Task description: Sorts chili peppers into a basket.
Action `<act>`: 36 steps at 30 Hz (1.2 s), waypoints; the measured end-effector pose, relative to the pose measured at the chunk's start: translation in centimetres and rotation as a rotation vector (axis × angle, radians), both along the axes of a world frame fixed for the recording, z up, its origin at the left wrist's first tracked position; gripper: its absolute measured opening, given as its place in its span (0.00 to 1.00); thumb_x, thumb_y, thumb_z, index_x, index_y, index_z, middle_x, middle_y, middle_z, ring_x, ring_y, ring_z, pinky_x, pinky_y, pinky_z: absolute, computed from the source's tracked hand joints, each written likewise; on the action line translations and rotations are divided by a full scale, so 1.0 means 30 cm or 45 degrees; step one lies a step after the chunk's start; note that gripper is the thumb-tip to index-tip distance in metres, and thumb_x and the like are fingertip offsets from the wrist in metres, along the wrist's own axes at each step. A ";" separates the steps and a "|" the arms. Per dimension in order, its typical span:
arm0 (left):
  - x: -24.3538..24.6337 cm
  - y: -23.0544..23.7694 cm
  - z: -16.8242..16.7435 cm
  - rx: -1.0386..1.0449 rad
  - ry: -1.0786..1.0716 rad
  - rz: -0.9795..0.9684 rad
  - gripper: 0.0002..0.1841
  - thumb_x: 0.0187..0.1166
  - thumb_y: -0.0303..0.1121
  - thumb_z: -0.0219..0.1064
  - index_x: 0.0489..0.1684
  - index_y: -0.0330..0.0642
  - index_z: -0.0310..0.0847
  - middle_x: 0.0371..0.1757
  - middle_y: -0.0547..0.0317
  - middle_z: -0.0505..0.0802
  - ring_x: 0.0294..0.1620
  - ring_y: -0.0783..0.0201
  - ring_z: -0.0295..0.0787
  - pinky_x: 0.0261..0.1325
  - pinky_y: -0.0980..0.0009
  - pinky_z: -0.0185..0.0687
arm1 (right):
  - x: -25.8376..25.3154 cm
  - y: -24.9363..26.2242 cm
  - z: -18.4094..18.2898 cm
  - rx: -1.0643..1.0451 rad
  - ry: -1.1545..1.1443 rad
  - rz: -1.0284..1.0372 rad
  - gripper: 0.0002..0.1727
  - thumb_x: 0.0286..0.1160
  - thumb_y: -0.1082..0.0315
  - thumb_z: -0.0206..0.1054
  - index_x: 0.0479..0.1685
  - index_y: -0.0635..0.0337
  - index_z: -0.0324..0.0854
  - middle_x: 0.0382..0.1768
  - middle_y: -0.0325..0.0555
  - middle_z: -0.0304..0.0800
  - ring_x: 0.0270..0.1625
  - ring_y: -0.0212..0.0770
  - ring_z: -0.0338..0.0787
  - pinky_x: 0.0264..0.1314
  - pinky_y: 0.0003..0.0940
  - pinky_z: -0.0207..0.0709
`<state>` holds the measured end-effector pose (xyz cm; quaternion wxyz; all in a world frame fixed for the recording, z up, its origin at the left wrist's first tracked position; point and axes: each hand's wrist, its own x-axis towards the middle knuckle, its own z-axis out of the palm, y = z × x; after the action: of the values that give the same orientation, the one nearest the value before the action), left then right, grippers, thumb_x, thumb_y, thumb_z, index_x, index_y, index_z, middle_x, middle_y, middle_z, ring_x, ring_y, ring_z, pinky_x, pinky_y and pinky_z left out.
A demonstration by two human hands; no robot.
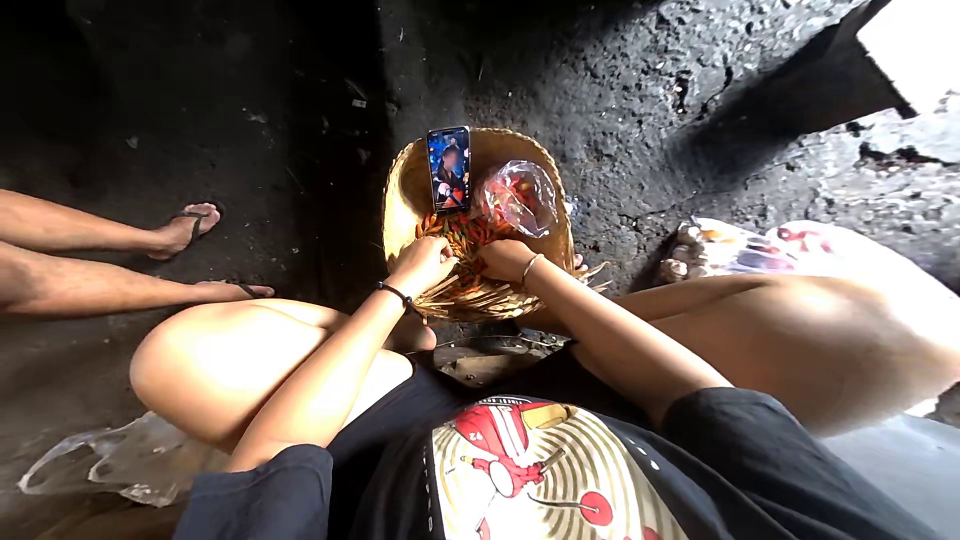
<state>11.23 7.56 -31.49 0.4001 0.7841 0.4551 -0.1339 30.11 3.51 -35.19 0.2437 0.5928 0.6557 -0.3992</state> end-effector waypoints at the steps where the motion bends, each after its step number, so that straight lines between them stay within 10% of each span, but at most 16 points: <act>1: 0.000 -0.001 -0.001 -0.002 -0.001 -0.004 0.15 0.88 0.40 0.63 0.58 0.41 0.88 0.54 0.46 0.93 0.61 0.48 0.88 0.70 0.41 0.75 | 0.000 0.000 0.000 -0.009 0.009 -0.005 0.17 0.81 0.61 0.67 0.61 0.61 0.86 0.61 0.62 0.89 0.67 0.66 0.86 0.63 0.73 0.76; 18: 0.005 -0.002 -0.015 0.001 -0.110 0.032 0.18 0.80 0.28 0.66 0.68 0.37 0.86 0.69 0.40 0.88 0.74 0.45 0.82 0.78 0.45 0.74 | 0.004 0.051 0.126 0.193 0.287 -0.103 0.13 0.80 0.63 0.68 0.56 0.61 0.88 0.53 0.61 0.91 0.61 0.64 0.89 0.62 0.71 0.77; 36: 0.015 -0.002 -0.011 -0.004 -0.065 0.038 0.10 0.74 0.19 0.67 0.50 0.27 0.88 0.61 0.38 0.89 0.67 0.42 0.85 0.73 0.44 0.78 | -0.015 0.047 0.149 0.308 0.536 -0.158 0.12 0.81 0.63 0.69 0.54 0.61 0.88 0.48 0.58 0.92 0.55 0.60 0.91 0.60 0.67 0.80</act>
<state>11.69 7.50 -31.80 0.4147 0.7799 0.4561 -0.1085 29.67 4.92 -30.73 0.0040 0.5606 0.6972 -0.4468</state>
